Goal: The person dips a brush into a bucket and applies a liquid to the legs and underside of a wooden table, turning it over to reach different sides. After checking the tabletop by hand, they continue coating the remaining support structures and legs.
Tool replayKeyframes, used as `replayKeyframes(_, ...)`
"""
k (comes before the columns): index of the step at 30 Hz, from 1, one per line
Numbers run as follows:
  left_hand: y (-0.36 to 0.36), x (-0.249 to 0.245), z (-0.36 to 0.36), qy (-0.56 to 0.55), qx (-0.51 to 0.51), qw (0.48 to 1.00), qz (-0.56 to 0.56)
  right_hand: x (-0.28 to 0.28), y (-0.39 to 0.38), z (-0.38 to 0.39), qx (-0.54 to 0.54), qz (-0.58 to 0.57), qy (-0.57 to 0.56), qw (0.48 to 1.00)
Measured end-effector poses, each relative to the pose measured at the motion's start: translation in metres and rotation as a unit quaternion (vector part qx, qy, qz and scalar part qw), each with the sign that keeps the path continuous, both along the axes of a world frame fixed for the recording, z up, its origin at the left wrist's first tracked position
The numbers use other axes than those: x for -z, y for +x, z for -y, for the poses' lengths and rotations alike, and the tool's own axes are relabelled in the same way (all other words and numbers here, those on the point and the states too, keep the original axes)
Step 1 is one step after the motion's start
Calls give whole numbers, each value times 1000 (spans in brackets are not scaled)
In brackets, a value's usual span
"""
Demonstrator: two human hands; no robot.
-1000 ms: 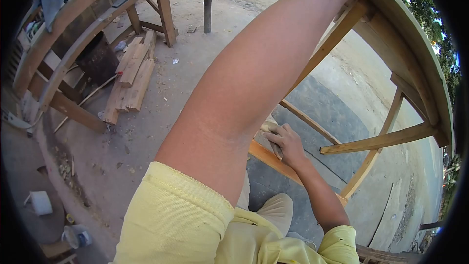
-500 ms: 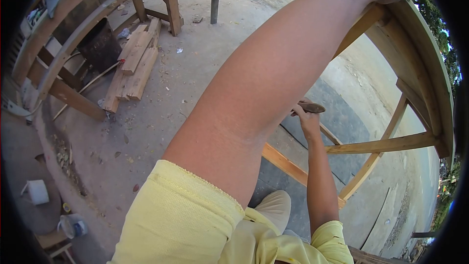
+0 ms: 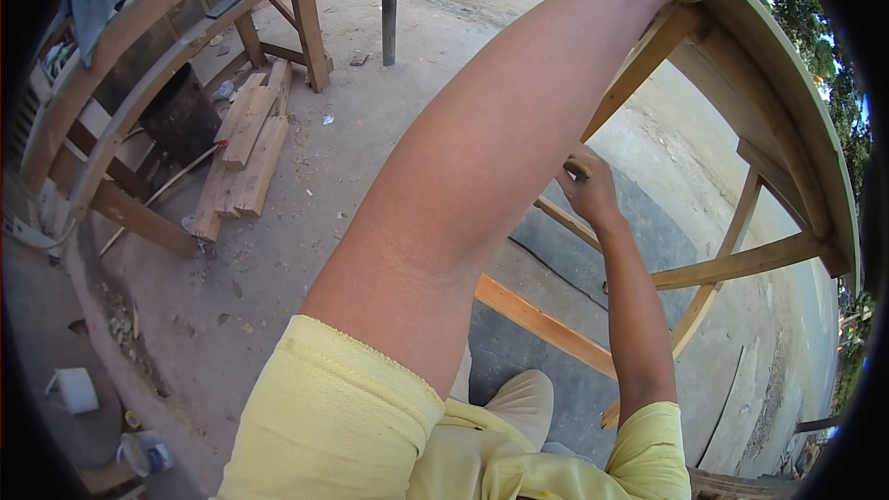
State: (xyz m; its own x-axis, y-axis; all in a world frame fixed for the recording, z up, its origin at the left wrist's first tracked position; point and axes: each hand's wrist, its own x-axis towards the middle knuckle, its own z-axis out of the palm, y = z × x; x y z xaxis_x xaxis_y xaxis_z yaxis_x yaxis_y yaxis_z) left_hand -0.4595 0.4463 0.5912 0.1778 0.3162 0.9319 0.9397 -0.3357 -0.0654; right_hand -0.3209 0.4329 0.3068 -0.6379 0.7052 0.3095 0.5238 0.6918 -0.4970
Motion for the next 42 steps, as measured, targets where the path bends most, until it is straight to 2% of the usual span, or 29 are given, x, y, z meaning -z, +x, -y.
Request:
replayKeyframes(1,1,0,-1,-12,-18,1000,-3,-4,-2,2,-21,-3,176,984)
replayKeyframes(2,0,1,-2,-12,-17,1000,-3,-6,-3,8,-34,12,231,972)
replayKeyframes(3,-1,2,-3,-4,-13,1000,0,4,-2,11,-33,12,230,973)
replayKeyframes(5,1,2,-5,9,-4,1000,1,32,0,16,-36,102,262,959)
replayKeyframes(8,0,3,-5,37,-20,999,0,50,0,62,-90,123,202,968)
replayKeyframes(10,-1,3,-1,21,13,1000,8,51,-2,89,-114,138,165,970)
replayKeyframes(12,-2,2,-1,21,24,999,11,53,-3,100,-243,61,-40,967)
replayKeyframes(13,0,3,-2,20,34,999,18,52,-2,95,-238,58,-37,969)
replayKeyframes(15,1,3,-4,34,28,999,14,43,-5,66,-86,67,-131,985)
replayKeyframes(16,1,3,-4,45,16,999,16,26,-9,50,-31,80,-114,990)
replayKeyframes(17,0,4,-3,48,20,999,10,18,-13,37,-27,74,-110,991)
replayKeyframes(19,0,6,-2,48,25,998,15,6,-21,14,9,51,122,991)
replayKeyframes(20,0,3,-10,28,4,1000,14,3,-25,10,13,44,127,991)
replayKeyframes(22,0,2,-3,38,19,999,-1,-1,-35,7,5,5,359,933)
replayKeyframes(23,-1,2,1,44,31,999,-10,7,-33,7,7,2,362,932)
replayKeyframes(25,0,0,2,44,34,998,-8,31,-25,22,-34,67,282,957)
replayKeyframes(26,1,0,3,40,45,998,-2,32,-17,31,-36,66,283,956)
replayKeyframes(27,0,1,4,37,54,998,7,18,-7,46,-75,30,143,987)
replayKeyframes(28,11,3,9,37,46,998,13,6,5,58,-115,-2,-3,993)
replayKeyframes(29,31,3,15,36,-163,986,-24,2,23,61,-82,-73,-71,991)
replayKeyframes(30,35,3,16,28,-365,929,-59,-5,43,54,-49,-141,-139,979)
replayKeyframes(31,20,4,12,22,-375,925,-52,-14,59,43,-6,-198,-115,974)
replayKeyframes(32,3,7,7,70,-155,985,-23,-15,76,18,47,-226,-39,972)
replayKeyframes(33,-7,11,1,116,77,990,9,-18,89,-10,124,-251,4,960)
replayKeyframes(34,-10,14,-4,114,76,991,15,-21,95,-40,153,-282,77,944)
replayKeyframes(36,-9,14,-11,140,116,983,9,-32,96,-98,146,-122,337,922)
replayKeyframes(39,-13,14,-20,173,138,975,-4,-31,71,-170,114,-103,405,901)
replayKeyframes(41,-13,15,-22,205,161,965,-9,-18,56,-218,116,-144,378,907)
replayKeyframes(42,-12,15,-24,235,179,955,-3,-19,41,-230,146,-204,280,927)
